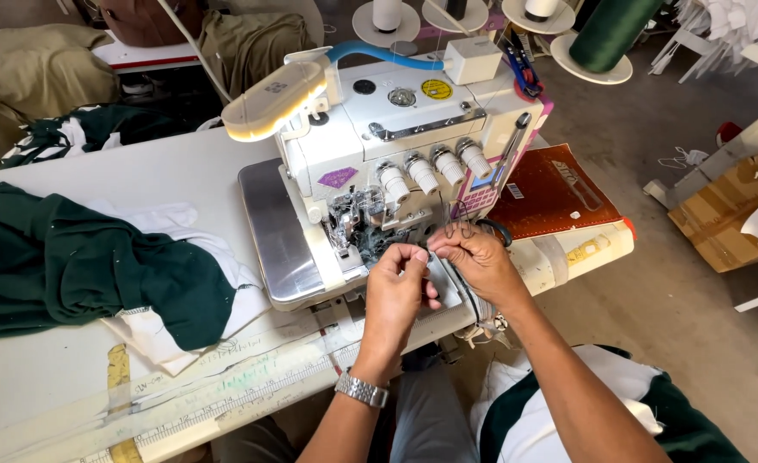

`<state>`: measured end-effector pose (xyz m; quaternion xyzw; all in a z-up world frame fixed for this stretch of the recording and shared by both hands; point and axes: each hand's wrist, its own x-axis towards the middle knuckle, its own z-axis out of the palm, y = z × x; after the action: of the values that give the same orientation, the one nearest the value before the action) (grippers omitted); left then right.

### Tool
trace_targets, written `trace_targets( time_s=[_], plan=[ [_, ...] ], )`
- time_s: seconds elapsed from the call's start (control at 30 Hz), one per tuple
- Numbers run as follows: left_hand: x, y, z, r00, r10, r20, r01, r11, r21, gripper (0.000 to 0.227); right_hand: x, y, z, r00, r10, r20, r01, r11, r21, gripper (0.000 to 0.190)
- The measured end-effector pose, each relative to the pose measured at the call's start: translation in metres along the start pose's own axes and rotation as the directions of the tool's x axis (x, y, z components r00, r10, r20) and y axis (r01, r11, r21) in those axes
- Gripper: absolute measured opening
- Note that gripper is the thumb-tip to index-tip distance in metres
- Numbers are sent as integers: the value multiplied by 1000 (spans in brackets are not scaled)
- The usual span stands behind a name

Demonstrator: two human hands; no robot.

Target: Threading a multi-thread industrial overlock sewing machine.

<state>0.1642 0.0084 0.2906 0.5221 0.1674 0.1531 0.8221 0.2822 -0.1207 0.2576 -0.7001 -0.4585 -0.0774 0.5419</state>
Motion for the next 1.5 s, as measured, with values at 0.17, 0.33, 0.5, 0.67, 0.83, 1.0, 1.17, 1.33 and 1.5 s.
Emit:
trace_targets(
  time_s=[0.17, 0.33, 0.5, 0.67, 0.83, 1.0, 1.17, 1.33, 1.5],
  plan=[
    [-2, -17, -5, 993, 119, -19, -117, 990, 82, 18, 16, -13, 12, 998, 13, -61, -8, 996, 90, 10],
    [-8, 21, -6, 942, 335, 36, -331, 898, 289, 17, 24, -4, 12, 996, 48, -71, -37, 988, 149, 9],
    [-11, 43, -6, 935, 339, 100, -353, 875, 332, 16, 27, -12, 12, 992, 71, -101, -55, 986, 158, 7],
    [-4, 36, -9, 948, 292, 127, -317, 897, 307, 16, 26, -8, 13, 991, 86, -104, -67, 982, 176, 8],
    [0, 35, -9, 968, 220, 118, -245, 933, 264, 17, 29, 0, 9, 994, 84, -69, -67, 974, 214, 8],
    [2, 29, -11, 982, 154, 108, -174, 960, 218, 16, 31, 2, 9, 999, -25, 33, 18, 982, 191, 7],
    [-22, 51, -43, 977, 194, 93, -210, 951, 227, 15, 31, -7, 6, 995, 72, 66, -80, 989, 124, 7],
    [-38, 63, -72, 948, 317, -36, -284, 890, 357, 14, 33, -20, 3, 985, 137, 107, -143, 988, 55, 7],
    [-39, 75, -56, 768, 626, 134, -548, 535, 643, 13, 31, -17, 10, 985, 158, 74, -162, 986, 49, 6]
  ],
)
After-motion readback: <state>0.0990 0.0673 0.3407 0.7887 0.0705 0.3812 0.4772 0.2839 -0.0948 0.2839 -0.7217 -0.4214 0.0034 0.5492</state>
